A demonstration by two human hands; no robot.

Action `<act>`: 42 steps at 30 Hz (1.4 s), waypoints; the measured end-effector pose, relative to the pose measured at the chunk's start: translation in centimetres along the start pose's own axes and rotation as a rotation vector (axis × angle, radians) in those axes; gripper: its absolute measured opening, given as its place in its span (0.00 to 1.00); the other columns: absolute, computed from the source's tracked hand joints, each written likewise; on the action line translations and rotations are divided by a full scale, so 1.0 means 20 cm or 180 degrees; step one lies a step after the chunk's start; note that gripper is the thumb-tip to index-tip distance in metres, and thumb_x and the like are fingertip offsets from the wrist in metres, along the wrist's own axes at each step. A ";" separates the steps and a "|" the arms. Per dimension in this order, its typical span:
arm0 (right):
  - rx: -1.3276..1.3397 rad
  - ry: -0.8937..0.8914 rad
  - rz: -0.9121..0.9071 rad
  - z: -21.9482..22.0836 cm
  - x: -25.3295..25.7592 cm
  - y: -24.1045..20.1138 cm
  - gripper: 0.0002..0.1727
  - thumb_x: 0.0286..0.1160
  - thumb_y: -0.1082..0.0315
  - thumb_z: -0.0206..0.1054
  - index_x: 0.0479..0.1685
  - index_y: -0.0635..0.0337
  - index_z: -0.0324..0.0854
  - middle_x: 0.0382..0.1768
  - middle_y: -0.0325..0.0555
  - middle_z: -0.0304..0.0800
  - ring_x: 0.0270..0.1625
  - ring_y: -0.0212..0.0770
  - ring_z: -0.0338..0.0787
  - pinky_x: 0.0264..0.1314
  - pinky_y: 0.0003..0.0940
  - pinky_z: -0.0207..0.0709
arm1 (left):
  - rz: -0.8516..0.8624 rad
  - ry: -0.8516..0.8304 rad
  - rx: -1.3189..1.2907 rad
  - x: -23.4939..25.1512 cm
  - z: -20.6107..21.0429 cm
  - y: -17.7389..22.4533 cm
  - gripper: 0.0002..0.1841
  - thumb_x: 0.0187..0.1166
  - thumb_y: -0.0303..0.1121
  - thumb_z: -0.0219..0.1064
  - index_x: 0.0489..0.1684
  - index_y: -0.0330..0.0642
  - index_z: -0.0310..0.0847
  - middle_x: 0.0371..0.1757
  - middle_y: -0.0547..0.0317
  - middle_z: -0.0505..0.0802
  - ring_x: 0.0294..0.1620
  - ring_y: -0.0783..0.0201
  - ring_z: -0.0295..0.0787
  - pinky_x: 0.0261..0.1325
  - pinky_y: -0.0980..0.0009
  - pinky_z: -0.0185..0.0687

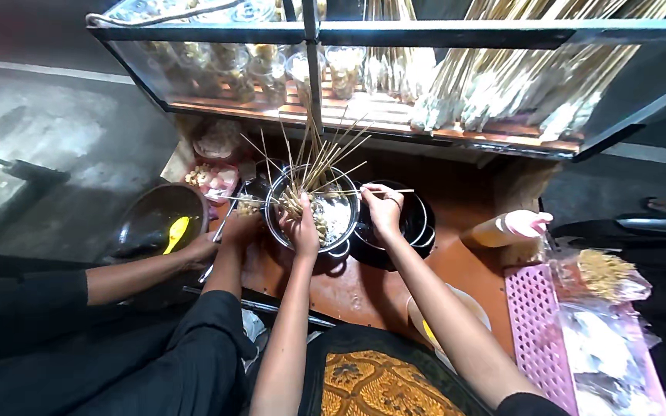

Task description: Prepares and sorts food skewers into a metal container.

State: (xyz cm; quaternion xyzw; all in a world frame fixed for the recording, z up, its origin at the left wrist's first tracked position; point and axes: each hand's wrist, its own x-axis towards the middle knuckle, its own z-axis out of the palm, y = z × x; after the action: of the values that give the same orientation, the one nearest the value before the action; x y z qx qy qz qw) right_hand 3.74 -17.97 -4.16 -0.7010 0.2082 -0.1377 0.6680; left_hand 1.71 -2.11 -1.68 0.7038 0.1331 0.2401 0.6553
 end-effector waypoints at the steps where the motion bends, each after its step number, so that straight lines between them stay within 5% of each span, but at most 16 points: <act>1: -0.0152 -0.0058 -0.0267 -0.01 -0.01 -0.03 0.05 0.74 0.70 0.75 0.44 0.58 0.94 0.33 0.43 0.96 0.34 0.35 0.92 0.47 0.39 0.86 | 0.0102 0.0026 -0.0064 -0.01 0.00 -0.01 0.13 0.84 0.43 0.65 0.40 0.43 0.85 0.31 0.67 0.87 0.38 0.74 0.86 0.52 0.72 0.82; 5: -0.0493 -0.0374 -0.1342 -0.02 -0.02 -0.20 0.06 0.76 0.71 0.73 0.45 0.62 0.92 0.36 0.45 0.96 0.35 0.32 0.93 0.45 0.31 0.89 | 0.0104 -0.0035 0.0204 -0.13 -0.02 0.03 0.17 0.85 0.40 0.64 0.50 0.32 0.85 0.39 0.58 0.90 0.48 0.73 0.86 0.62 0.73 0.79; 9: -0.1114 -0.0944 -0.2184 -0.01 0.00 -0.38 0.05 0.76 0.75 0.72 0.45 0.65 0.91 0.41 0.52 0.94 0.41 0.41 0.94 0.49 0.38 0.89 | 0.0254 -0.0038 0.0533 -0.20 -0.04 0.03 0.16 0.83 0.35 0.62 0.48 0.26 0.85 0.41 0.53 0.91 0.51 0.75 0.86 0.64 0.78 0.77; 13: -0.1409 -0.1219 -0.2589 0.05 0.11 -0.50 0.06 0.76 0.76 0.70 0.45 0.67 0.91 0.39 0.54 0.94 0.40 0.45 0.94 0.50 0.43 0.88 | 0.0137 -0.0163 0.0690 -0.22 -0.06 0.01 0.19 0.85 0.37 0.60 0.54 0.25 0.85 0.47 0.46 0.92 0.57 0.68 0.86 0.69 0.73 0.75; 22: -0.1695 -0.1601 -0.2036 0.22 0.25 -0.62 0.10 0.83 0.67 0.66 0.45 0.64 0.90 0.38 0.51 0.95 0.41 0.43 0.94 0.54 0.44 0.87 | 0.0342 -0.0236 0.0718 -0.23 -0.08 0.00 0.16 0.84 0.37 0.60 0.42 0.31 0.87 0.37 0.55 0.91 0.48 0.71 0.87 0.63 0.71 0.77; 27: -0.1996 -0.1385 -0.1653 0.37 0.38 -0.61 0.12 0.81 0.69 0.68 0.53 0.68 0.88 0.45 0.58 0.93 0.51 0.54 0.93 0.62 0.54 0.82 | 0.0383 -0.0291 0.0716 -0.23 -0.06 0.01 0.16 0.86 0.36 0.60 0.41 0.31 0.88 0.36 0.54 0.92 0.47 0.70 0.87 0.62 0.68 0.77; 33: -0.2524 -0.1432 -0.1123 0.41 0.36 -0.60 0.14 0.79 0.63 0.70 0.46 0.70 0.89 0.46 0.64 0.92 0.55 0.64 0.91 0.61 0.65 0.80 | 0.0359 -0.0286 0.0457 -0.22 -0.06 -0.02 0.14 0.83 0.34 0.62 0.38 0.32 0.88 0.35 0.57 0.91 0.45 0.73 0.87 0.61 0.71 0.78; 37: -0.2879 -0.1338 -0.1174 0.39 0.34 -0.63 0.22 0.80 0.56 0.72 0.46 0.73 0.88 0.47 0.69 0.91 0.57 0.69 0.90 0.62 0.67 0.80 | 0.0439 -0.0302 0.0447 -0.22 -0.07 -0.02 0.13 0.84 0.35 0.61 0.37 0.34 0.87 0.33 0.59 0.90 0.43 0.73 0.87 0.58 0.71 0.80; 42: -0.3532 -0.1131 -0.1329 0.35 0.32 -0.74 0.32 0.81 0.44 0.69 0.47 0.74 0.85 0.48 0.70 0.90 0.57 0.70 0.90 0.56 0.67 0.80 | 0.0491 -0.0408 0.0744 -0.23 -0.07 -0.02 0.15 0.85 0.36 0.60 0.42 0.31 0.87 0.38 0.52 0.92 0.48 0.64 0.88 0.65 0.60 0.74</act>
State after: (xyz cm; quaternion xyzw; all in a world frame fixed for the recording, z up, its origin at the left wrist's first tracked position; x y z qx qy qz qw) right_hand 14.19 -14.58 9.43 -0.9821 -0.0072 -0.0179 0.1874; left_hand -2.91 -3.23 -2.82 0.7972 0.0636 0.2272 0.5557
